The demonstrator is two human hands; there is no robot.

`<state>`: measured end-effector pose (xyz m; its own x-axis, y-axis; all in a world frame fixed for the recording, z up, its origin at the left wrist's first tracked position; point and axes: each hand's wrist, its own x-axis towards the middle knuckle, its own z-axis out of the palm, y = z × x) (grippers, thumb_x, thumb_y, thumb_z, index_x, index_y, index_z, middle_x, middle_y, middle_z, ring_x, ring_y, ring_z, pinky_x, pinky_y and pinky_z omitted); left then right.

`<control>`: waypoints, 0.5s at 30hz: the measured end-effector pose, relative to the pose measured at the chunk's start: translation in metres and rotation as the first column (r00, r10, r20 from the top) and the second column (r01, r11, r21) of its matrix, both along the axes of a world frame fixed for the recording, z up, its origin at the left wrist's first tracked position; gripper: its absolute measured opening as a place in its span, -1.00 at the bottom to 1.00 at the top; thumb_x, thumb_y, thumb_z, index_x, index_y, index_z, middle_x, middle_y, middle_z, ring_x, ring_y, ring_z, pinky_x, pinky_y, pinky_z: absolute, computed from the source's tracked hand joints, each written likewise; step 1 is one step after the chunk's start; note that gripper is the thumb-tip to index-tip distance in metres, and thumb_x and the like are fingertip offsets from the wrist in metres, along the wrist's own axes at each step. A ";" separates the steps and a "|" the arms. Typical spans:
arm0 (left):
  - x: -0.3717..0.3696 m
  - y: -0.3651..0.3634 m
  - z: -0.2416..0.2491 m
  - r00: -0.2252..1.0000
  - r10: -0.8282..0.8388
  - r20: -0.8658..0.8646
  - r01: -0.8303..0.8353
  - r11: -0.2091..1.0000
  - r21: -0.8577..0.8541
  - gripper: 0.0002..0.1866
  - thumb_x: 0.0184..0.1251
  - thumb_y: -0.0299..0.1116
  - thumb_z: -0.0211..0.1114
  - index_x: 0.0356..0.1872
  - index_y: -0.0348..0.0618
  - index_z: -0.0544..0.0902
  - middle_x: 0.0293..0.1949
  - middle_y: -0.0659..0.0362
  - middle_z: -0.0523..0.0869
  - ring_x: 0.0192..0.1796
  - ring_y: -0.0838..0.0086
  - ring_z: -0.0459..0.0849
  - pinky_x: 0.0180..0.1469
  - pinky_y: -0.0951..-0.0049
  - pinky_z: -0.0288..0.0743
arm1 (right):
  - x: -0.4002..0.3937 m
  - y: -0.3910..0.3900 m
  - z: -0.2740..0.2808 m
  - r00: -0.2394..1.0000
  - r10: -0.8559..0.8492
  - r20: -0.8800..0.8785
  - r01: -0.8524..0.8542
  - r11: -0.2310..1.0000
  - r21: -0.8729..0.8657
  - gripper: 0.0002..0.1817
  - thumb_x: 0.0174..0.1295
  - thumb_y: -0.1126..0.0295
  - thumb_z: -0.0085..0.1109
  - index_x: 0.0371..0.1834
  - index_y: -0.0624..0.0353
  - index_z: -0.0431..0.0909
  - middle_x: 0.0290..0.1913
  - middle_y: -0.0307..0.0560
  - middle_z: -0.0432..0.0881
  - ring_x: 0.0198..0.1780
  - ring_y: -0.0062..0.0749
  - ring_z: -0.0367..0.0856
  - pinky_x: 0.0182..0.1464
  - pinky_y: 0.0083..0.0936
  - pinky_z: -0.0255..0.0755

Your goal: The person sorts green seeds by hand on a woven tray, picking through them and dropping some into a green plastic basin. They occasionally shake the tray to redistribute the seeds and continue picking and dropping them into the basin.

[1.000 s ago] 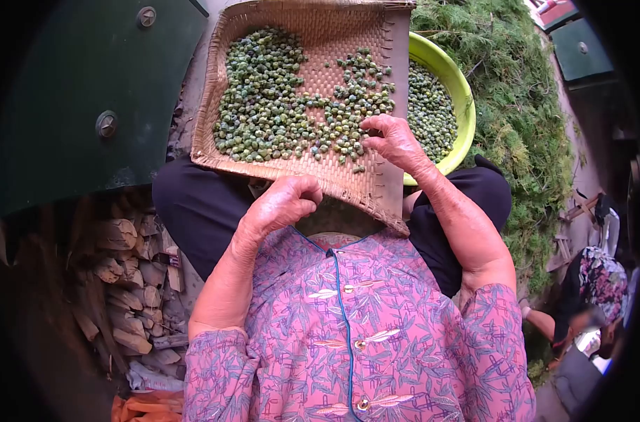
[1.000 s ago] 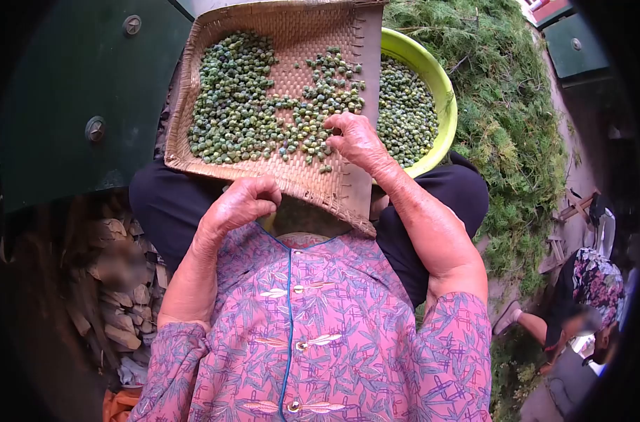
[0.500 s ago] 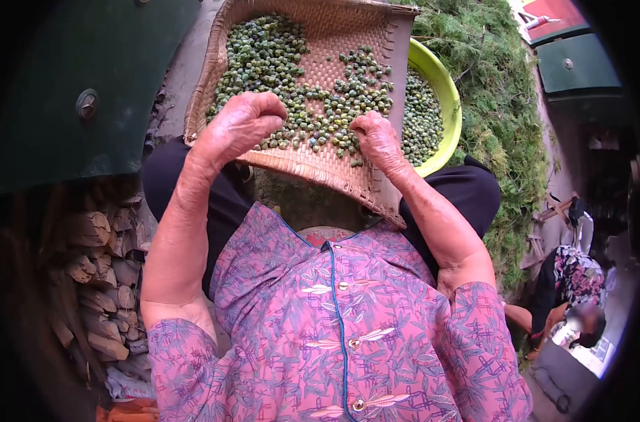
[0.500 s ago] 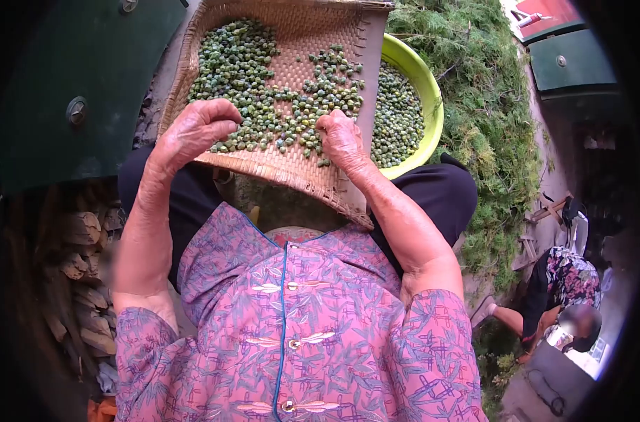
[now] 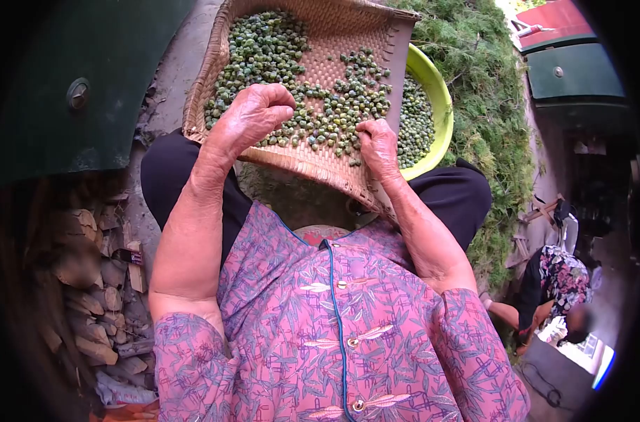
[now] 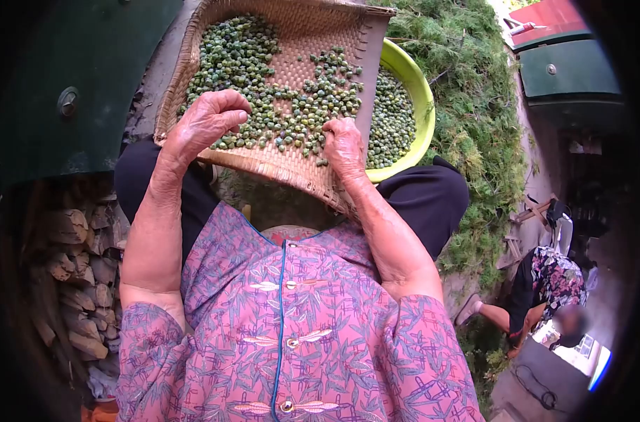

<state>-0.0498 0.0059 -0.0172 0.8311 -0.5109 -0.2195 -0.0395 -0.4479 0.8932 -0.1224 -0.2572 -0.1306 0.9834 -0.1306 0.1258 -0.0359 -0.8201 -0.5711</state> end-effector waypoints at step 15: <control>0.002 0.000 -0.017 0.981 -0.095 0.172 0.087 0.995 0.054 -0.80 0.12 -0.43 0.20 -0.27 -0.34 0.61 -0.45 0.14 0.62 -0.42 0.51 0.58 -0.32 0.46 0.48 | -0.013 0.008 0.006 0.989 0.118 -0.086 -0.131 0.978 -0.165 -0.94 0.04 0.41 0.20 -0.43 0.09 0.65 -0.38 -0.05 0.46 -0.22 -0.14 0.50 -0.14 -0.27 0.41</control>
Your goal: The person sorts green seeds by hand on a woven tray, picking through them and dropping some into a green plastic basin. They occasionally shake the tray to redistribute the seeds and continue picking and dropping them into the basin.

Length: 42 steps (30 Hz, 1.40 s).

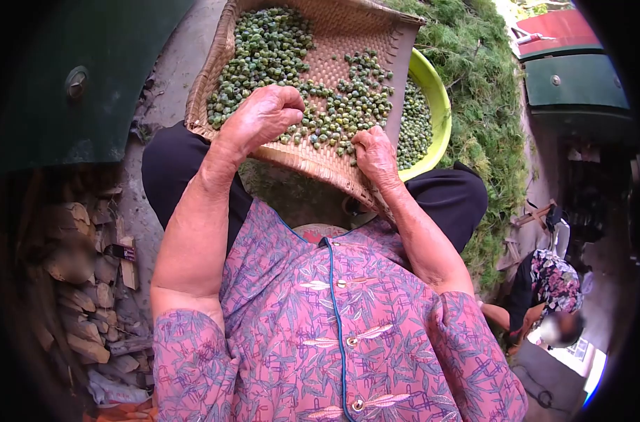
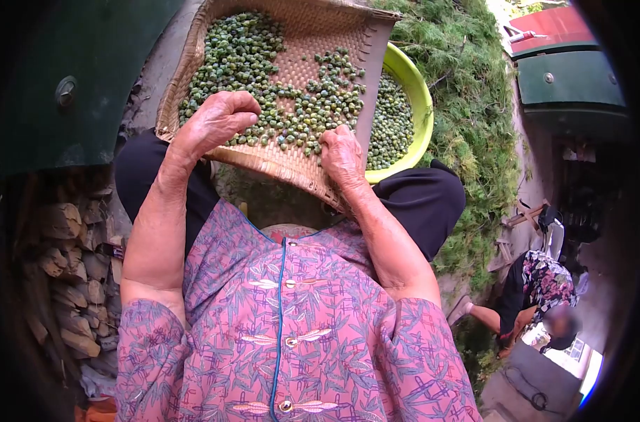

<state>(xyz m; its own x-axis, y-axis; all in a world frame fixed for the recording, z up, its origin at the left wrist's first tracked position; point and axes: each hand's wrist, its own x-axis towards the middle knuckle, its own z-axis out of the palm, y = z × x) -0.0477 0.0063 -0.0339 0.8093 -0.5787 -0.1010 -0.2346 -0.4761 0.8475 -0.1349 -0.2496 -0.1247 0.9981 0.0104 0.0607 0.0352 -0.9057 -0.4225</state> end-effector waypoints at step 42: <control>0.011 0.000 -0.013 0.998 0.051 0.040 -0.053 0.998 0.041 -0.77 0.10 -0.38 0.22 -0.27 -0.32 0.62 -0.42 0.06 0.66 -0.34 0.36 0.64 -0.24 0.37 0.51 | 0.025 0.012 -0.016 0.985 -0.006 0.173 0.035 0.985 -0.166 -0.90 -0.08 0.37 0.32 -0.43 -0.02 0.69 -0.39 -0.18 0.43 -0.17 -0.24 0.42 -0.13 -0.29 0.30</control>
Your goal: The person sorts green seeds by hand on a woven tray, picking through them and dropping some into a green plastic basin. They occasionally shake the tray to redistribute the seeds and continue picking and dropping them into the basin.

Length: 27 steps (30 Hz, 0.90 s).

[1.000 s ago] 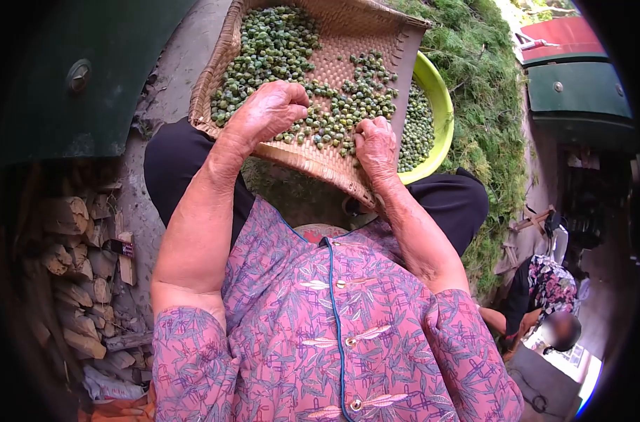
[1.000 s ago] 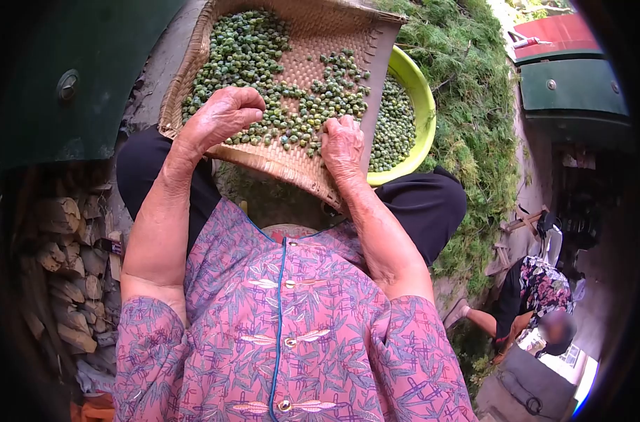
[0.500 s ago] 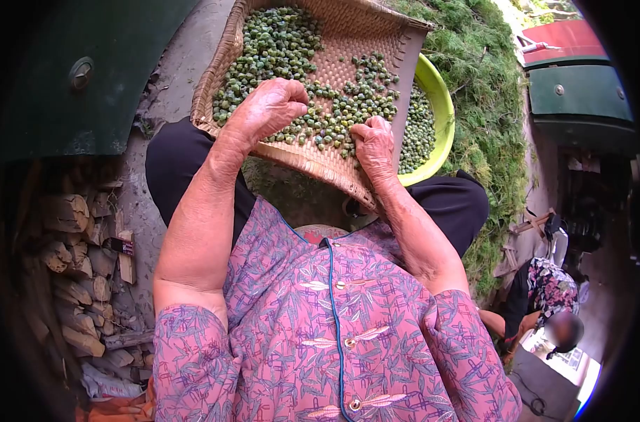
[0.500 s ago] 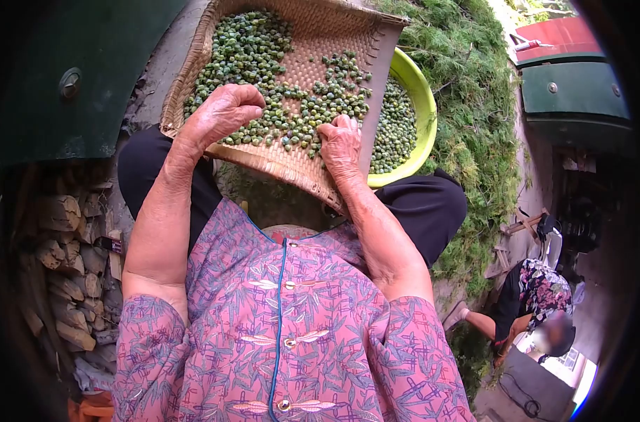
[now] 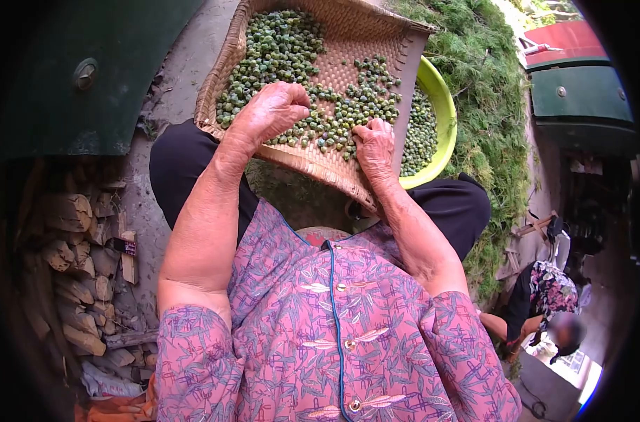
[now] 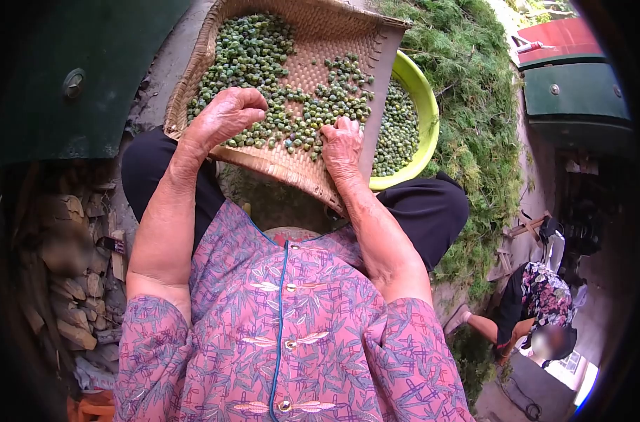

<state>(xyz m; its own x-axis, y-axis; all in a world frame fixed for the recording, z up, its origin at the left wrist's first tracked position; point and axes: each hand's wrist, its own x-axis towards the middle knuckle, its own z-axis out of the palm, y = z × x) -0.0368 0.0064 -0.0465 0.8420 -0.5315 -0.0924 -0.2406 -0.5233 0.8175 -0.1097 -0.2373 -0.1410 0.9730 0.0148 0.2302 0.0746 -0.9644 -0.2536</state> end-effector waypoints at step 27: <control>-0.041 -0.011 -0.028 0.992 -0.128 0.015 0.117 0.941 0.319 -0.75 0.08 -0.23 0.23 -0.35 -0.21 0.66 -0.37 0.00 0.68 -0.22 0.14 0.65 -0.17 0.23 0.48 | -0.053 0.009 0.072 0.964 0.208 -0.164 -0.053 0.757 0.651 -0.93 0.10 0.50 0.11 -0.38 0.26 0.50 -0.43 -0.03 0.50 -0.38 -0.27 0.53 -0.29 -0.40 0.42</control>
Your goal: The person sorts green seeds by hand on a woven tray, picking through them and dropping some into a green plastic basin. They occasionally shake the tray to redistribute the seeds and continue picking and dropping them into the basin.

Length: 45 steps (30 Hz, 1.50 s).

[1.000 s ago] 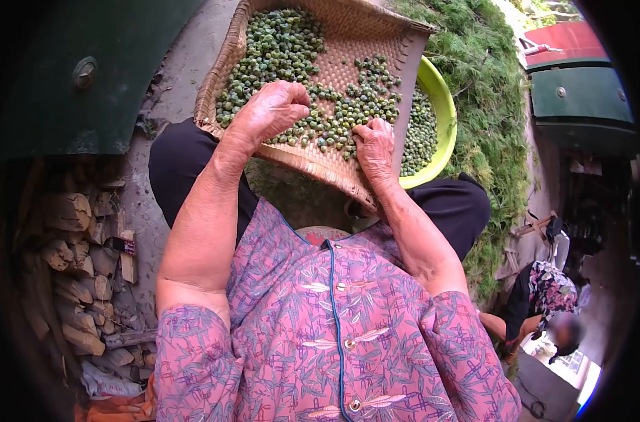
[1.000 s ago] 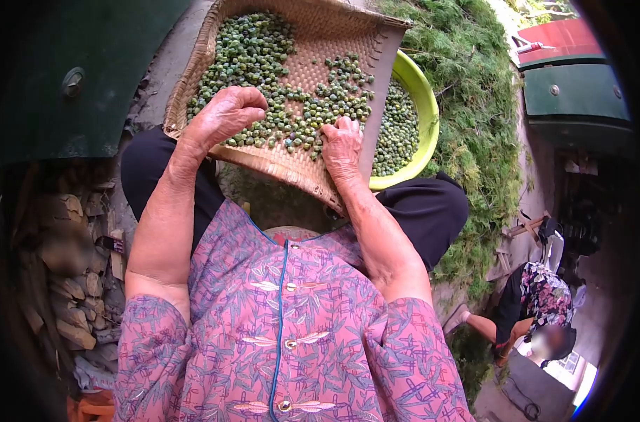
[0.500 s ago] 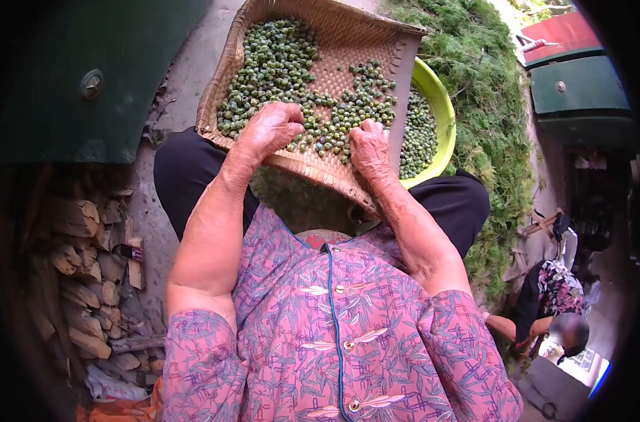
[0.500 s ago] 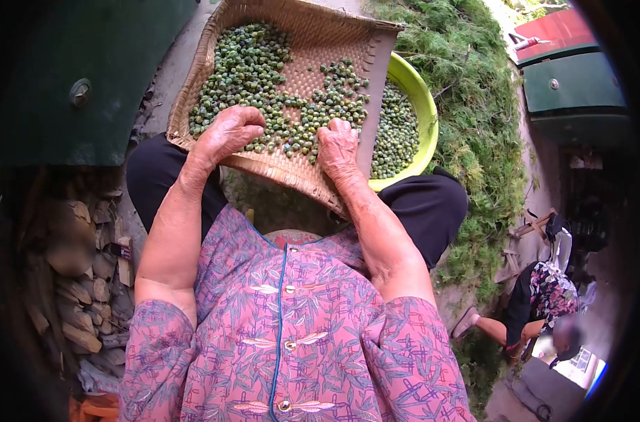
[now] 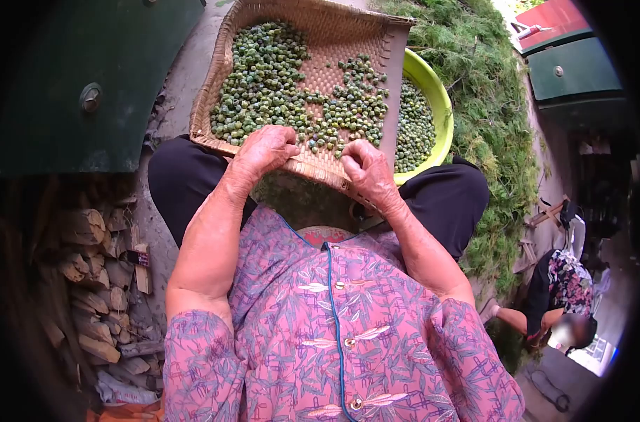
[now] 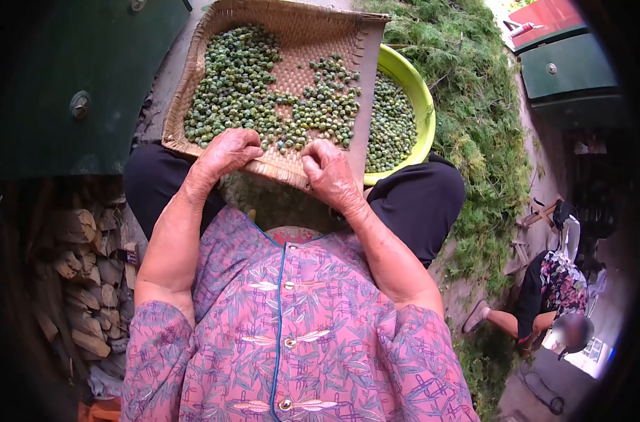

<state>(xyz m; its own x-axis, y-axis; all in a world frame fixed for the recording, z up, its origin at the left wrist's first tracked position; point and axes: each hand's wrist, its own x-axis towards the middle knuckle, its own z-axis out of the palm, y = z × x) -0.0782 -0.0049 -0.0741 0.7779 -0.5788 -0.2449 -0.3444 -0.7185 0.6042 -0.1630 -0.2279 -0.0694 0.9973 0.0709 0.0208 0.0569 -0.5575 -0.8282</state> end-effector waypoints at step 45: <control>0.002 -0.003 -0.002 0.995 -0.017 0.102 0.009 0.997 0.081 -0.78 0.07 -0.26 0.22 -0.31 -0.15 0.66 -0.36 -0.05 0.68 -0.23 0.06 0.64 -0.17 0.15 0.48 | 0.042 0.019 -0.063 0.999 -0.033 0.015 0.036 0.910 -0.413 -0.83 0.13 0.33 0.15 -0.25 0.00 0.67 -0.33 0.05 0.54 -0.19 -0.05 0.58 -0.16 -0.20 0.46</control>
<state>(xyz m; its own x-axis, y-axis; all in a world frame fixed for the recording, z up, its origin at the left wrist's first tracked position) -0.0759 -0.0082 -0.0761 0.7938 -0.5708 -0.2100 -0.4115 -0.7583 0.5057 -0.1210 -0.2090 -0.1322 0.9992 0.0407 0.0048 0.0372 -0.8515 -0.5231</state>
